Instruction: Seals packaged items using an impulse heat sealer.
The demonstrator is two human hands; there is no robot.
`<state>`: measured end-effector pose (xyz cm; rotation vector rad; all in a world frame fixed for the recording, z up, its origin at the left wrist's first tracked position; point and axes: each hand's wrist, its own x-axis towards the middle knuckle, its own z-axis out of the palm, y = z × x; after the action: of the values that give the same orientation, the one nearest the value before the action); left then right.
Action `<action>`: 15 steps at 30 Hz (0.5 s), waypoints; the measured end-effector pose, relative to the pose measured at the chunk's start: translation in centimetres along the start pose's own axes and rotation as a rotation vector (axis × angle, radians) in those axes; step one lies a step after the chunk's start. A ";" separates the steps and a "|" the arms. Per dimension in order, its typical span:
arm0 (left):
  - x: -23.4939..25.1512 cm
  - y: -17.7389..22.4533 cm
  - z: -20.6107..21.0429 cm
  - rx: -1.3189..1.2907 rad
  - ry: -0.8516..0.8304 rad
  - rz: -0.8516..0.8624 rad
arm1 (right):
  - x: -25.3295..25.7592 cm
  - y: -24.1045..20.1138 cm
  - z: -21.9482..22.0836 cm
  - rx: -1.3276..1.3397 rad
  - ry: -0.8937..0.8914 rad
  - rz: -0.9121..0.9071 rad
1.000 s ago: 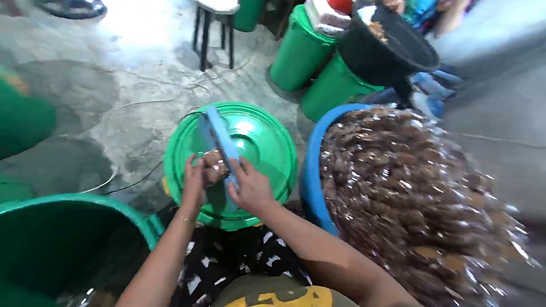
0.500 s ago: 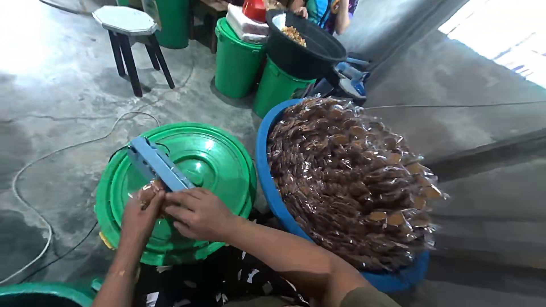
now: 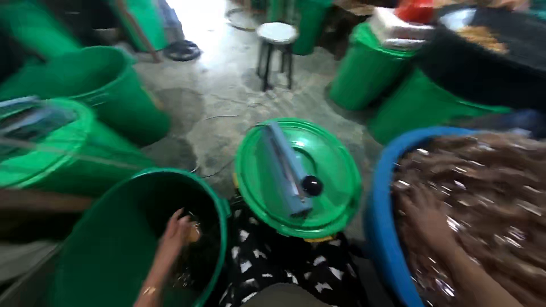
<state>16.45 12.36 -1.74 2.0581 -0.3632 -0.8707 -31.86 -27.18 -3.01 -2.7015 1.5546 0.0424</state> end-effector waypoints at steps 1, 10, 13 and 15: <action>-0.3 1.1 0.8 -0.053 0.001 -0.016 | 0.4 0.3 0.1 -0.014 0.007 -0.022; -5.6 7.6 13.7 -0.236 -0.771 0.655 | -4.9 -8.1 -11.2 0.653 0.249 -0.314; -6.5 9.4 18.1 -0.332 -1.112 0.663 | -8.0 -15.4 -9.7 1.004 -0.141 -0.499; -6.1 9.3 19.6 -0.380 -1.210 0.493 | -9.9 -19.4 -6.6 1.183 -0.078 -0.346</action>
<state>-1.00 -1.61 0.66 0.8248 -1.1671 -1.6142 -20.00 -9.11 4.10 -1.8777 0.6579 -0.5679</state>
